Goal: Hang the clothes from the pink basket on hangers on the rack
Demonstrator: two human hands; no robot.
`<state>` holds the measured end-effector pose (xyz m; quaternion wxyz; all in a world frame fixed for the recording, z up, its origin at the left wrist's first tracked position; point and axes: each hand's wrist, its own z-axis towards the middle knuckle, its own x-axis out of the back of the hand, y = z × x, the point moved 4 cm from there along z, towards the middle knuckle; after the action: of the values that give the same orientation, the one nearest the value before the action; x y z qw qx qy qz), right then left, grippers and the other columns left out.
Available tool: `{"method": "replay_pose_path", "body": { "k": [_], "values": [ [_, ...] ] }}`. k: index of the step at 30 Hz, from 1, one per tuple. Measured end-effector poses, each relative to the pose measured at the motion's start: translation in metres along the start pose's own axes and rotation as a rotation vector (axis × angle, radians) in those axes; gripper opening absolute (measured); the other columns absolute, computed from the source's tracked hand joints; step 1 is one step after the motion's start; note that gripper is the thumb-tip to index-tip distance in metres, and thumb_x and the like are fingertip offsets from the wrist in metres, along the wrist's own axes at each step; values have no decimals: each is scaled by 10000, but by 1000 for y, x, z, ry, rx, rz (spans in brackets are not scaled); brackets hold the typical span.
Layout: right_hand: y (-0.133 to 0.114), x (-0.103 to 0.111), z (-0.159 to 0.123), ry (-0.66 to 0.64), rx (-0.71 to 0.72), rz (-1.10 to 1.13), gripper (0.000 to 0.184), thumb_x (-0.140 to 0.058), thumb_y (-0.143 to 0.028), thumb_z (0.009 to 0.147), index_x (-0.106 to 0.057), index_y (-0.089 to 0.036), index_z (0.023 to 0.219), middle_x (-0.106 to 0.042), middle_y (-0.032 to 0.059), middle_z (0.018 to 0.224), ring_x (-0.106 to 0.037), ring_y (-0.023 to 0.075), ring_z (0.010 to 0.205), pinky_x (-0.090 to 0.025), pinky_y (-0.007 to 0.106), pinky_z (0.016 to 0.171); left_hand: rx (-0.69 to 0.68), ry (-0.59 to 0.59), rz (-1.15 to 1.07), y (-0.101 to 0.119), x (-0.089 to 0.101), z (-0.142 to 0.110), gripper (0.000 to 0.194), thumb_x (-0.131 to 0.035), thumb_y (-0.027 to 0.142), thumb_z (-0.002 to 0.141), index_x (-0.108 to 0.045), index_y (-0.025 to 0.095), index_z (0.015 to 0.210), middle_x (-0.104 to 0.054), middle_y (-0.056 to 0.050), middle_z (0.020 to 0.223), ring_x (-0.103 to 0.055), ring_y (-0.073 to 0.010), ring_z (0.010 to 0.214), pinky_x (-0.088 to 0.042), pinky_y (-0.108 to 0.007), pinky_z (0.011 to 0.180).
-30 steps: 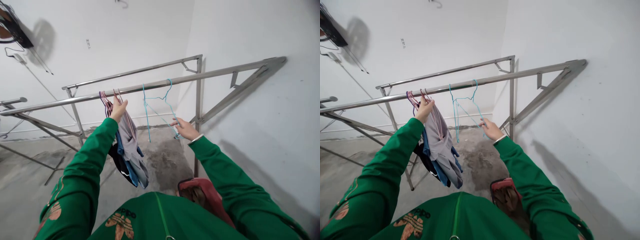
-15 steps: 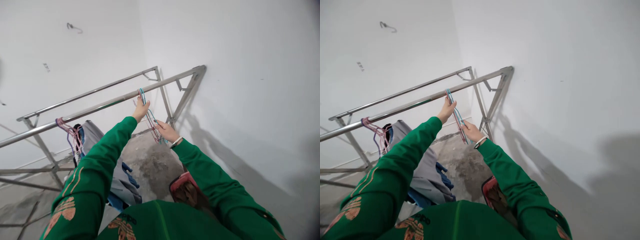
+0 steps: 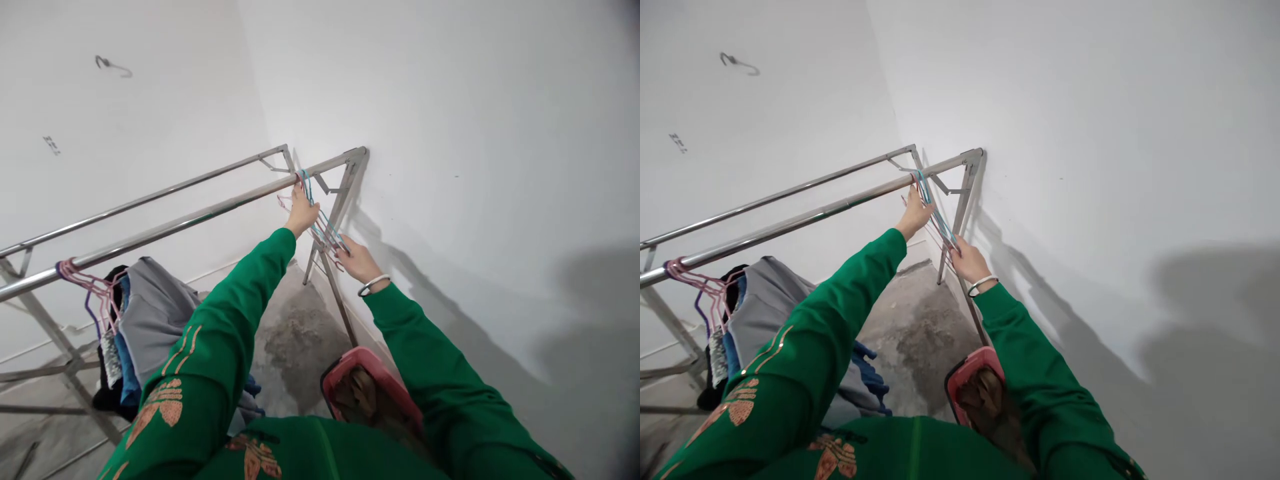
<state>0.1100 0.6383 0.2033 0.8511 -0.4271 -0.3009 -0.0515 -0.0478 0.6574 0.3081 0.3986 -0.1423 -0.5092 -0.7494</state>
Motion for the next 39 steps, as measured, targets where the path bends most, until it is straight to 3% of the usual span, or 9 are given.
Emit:
{"method": "replay_pose_path", "body": {
  "k": [6, 9, 12, 16, 19, 23, 29, 35, 39],
  "values": [
    [-20, 24, -59, 461, 217, -149, 545, -505, -348, 848, -430, -118, 1336, -474, 198, 1351, -420, 333, 1296, -374, 548, 1064, -265, -374, 275, 47, 71, -144, 604, -561, 277, 835, -365, 190, 1400, -291, -141, 1516, -281, -277, 1418, -242, -428, 1180],
    [-40, 21, -101, 570, 276, 34, 471, -513, -329, 870, -466, -163, 1308, -489, 190, 1289, -526, 304, 1175, -492, 501, 945, -154, -400, 456, 60, 134, -237, 414, -457, 319, 905, -491, 243, 1311, -433, -91, 1431, -437, -229, 1317, -363, -376, 1114],
    [-58, -14, -125, 334, 256, 280, 283, -484, -311, 897, -569, -196, 1141, -587, 138, 1101, -637, 221, 902, -555, 400, 797, 130, -95, 717, 41, 207, -308, 370, -418, 316, 913, -553, 196, 1235, -522, -116, 1298, -523, -241, 1203, -414, -399, 1057],
    [-98, -103, -137, -310, 298, 438, 199, -451, -329, 908, -585, -204, 986, -652, 85, 959, -660, 168, 755, -556, 335, 746, 384, 163, 872, -20, 267, -364, 437, -478, 289, 850, -522, 122, 1251, -536, -154, 1228, -500, -282, 1212, -401, -445, 1059],
    [-133, -160, -143, -589, 398, 448, 196, -455, -311, 890, -586, -192, 975, -655, 98, 999, -662, 173, 772, -545, 334, 739, 434, 181, 831, -61, 275, -370, 586, -541, 278, 793, -425, 81, 1333, -470, -196, 1341, -399, -307, 1319, -317, -468, 1119],
    [-172, -207, -149, -724, 462, 461, 189, -460, -275, 865, -582, -185, 979, -656, 94, 983, -639, 162, 741, -523, 322, 713, 461, 335, 810, -83, 275, -359, 694, -595, 220, 729, -367, 70, 1367, -442, -220, 1378, -386, -332, 1319, -280, -482, 1113],
    [-199, -235, -153, -759, 376, 598, 267, -472, -267, 851, -529, -171, 1095, -656, 93, 1035, -621, 120, 678, -517, 301, 700, 596, 439, 607, -102, 284, -355, 549, -622, 214, 708, -481, 99, 1225, -599, -33, 757, -584, -230, 873, -439, -376, 870],
    [-209, -244, -164, -714, 370, 753, 699, -595, -410, 809, -279, -212, 1400, -522, 143, 1283, -611, 162, 896, -527, 346, 802, 517, 443, 829, -73, 256, -377, 487, -483, 160, 805, -447, 104, 1288, -603, -69, 780, -574, -251, 865, -397, -377, 800],
    [-223, -246, -177, -708, 501, 722, 1036, -697, -500, 712, -58, -229, 1481, -335, 177, 1442, -500, 269, 1194, -438, 483, 1014, 410, 259, 1088, -37, 211, -392, 446, -360, 154, 882, -453, 147, 1318, -619, -132, 862, -545, -293, 937, -350, -424, 797]
  ]
}}
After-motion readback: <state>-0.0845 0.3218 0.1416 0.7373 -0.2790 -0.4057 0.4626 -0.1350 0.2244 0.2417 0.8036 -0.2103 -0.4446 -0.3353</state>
